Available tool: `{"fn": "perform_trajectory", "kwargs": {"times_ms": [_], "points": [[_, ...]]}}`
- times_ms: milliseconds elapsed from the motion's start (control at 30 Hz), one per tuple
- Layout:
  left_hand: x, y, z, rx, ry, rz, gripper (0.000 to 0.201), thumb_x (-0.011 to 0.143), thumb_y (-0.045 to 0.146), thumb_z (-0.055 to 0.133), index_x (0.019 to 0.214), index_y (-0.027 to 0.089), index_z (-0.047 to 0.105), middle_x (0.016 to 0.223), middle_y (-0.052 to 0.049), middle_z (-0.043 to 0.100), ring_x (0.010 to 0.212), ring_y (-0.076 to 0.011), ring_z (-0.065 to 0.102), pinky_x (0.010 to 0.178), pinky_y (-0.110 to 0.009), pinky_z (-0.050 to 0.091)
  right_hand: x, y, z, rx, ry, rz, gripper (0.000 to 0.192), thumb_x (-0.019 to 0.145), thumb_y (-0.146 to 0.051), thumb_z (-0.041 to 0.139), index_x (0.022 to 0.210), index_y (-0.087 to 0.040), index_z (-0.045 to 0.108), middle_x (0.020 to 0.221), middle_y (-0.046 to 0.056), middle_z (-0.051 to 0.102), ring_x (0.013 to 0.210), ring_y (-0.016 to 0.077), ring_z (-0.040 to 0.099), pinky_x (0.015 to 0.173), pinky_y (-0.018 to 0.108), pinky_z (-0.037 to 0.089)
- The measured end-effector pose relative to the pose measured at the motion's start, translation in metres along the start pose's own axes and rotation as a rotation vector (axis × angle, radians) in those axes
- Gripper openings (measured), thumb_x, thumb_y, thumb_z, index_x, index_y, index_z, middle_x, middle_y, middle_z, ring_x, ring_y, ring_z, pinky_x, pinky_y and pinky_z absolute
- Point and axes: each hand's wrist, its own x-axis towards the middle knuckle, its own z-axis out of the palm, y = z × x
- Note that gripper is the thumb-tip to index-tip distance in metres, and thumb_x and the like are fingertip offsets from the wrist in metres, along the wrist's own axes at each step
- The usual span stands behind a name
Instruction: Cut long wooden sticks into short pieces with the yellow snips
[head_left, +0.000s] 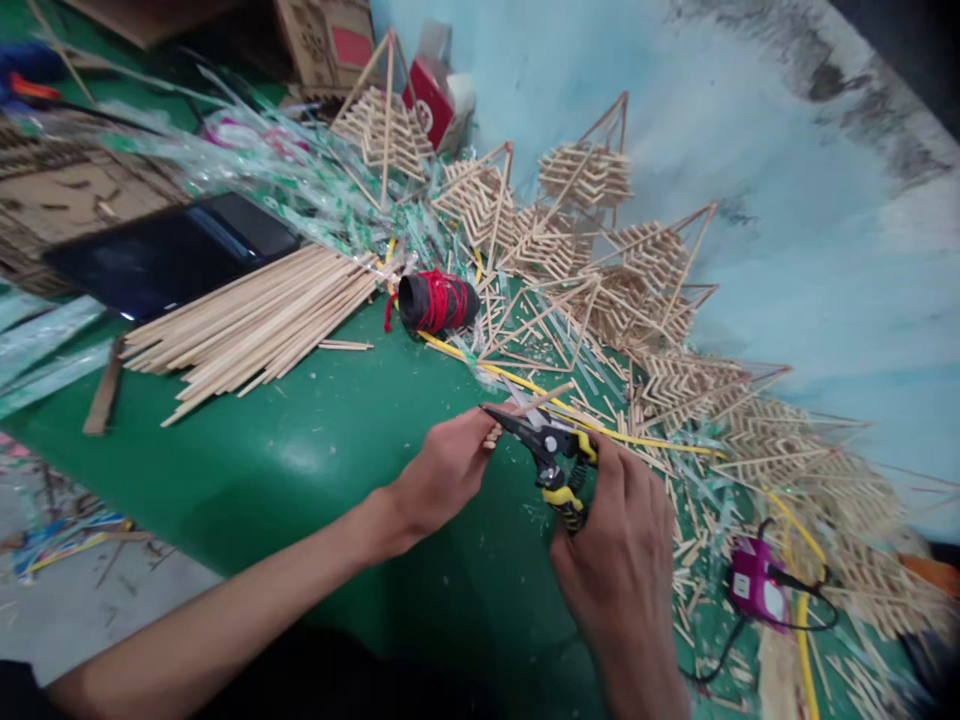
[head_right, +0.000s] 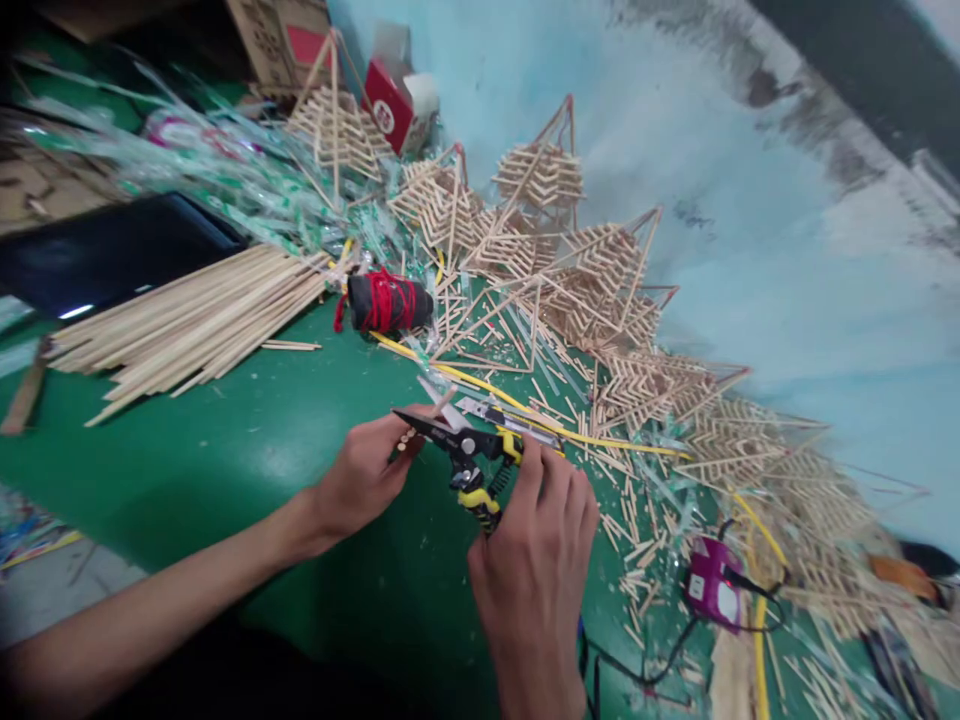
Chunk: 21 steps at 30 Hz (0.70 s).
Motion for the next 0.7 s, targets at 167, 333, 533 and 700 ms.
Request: {"fn": "perform_trajectory", "kwargs": {"times_ms": [167, 333, 533, 700], "points": [[-0.008, -0.002, 0.005, 0.094, 0.062, 0.111, 0.031, 0.100, 0.006, 0.045, 0.124, 0.012, 0.063, 0.117, -0.015, 0.076, 0.110, -0.0219, 0.075, 0.095, -0.032, 0.060, 0.005, -0.009, -0.016, -0.111, -0.051, -0.068, 0.075, 0.070, -0.007, 0.051, 0.144, -0.010, 0.045, 0.128, 0.021, 0.055, 0.120, 0.0393, 0.050, 0.104, 0.064, 0.045], [-0.005, 0.001, 0.005, 0.134, 0.065, 0.151, 0.033, 0.101, 0.007, 0.042, 0.125, 0.016, 0.062, 0.101, -0.008, 0.077, 0.096, -0.0186, 0.077, 0.084, -0.027, 0.062, 0.000, -0.011, -0.016, -0.075, -0.097, -0.040, 0.074, 0.073, -0.001, 0.047, 0.145, -0.017, 0.051, 0.111, 0.017, 0.061, 0.099, 0.0328, 0.062, 0.082, 0.050, 0.057], [-0.005, 0.000, 0.006, 0.151, 0.086, 0.172, 0.038, 0.101, 0.005, 0.041, 0.134, 0.015, 0.058, 0.111, -0.010, 0.077, 0.104, -0.0188, 0.076, 0.090, -0.027, 0.062, -0.004, -0.010, -0.007, 0.183, -0.279, -0.011, 0.095, 0.076, 0.004, 0.035, 0.165, -0.026, 0.021, 0.106, 0.010, 0.072, 0.087, 0.0245, 0.072, 0.073, 0.035, 0.060], [-0.007, -0.002, 0.007, 0.171, 0.101, 0.218, 0.042, 0.099, 0.003, 0.041, 0.138, 0.013, 0.055, 0.117, -0.014, 0.077, 0.112, -0.0221, 0.075, 0.097, -0.033, 0.062, -0.001, -0.014, -0.009, 0.171, -0.205, 0.011, 0.100, 0.077, 0.006, 0.032, 0.168, -0.026, 0.005, 0.135, 0.016, 0.061, 0.116, 0.0312, 0.066, 0.088, 0.048, 0.061]]}}
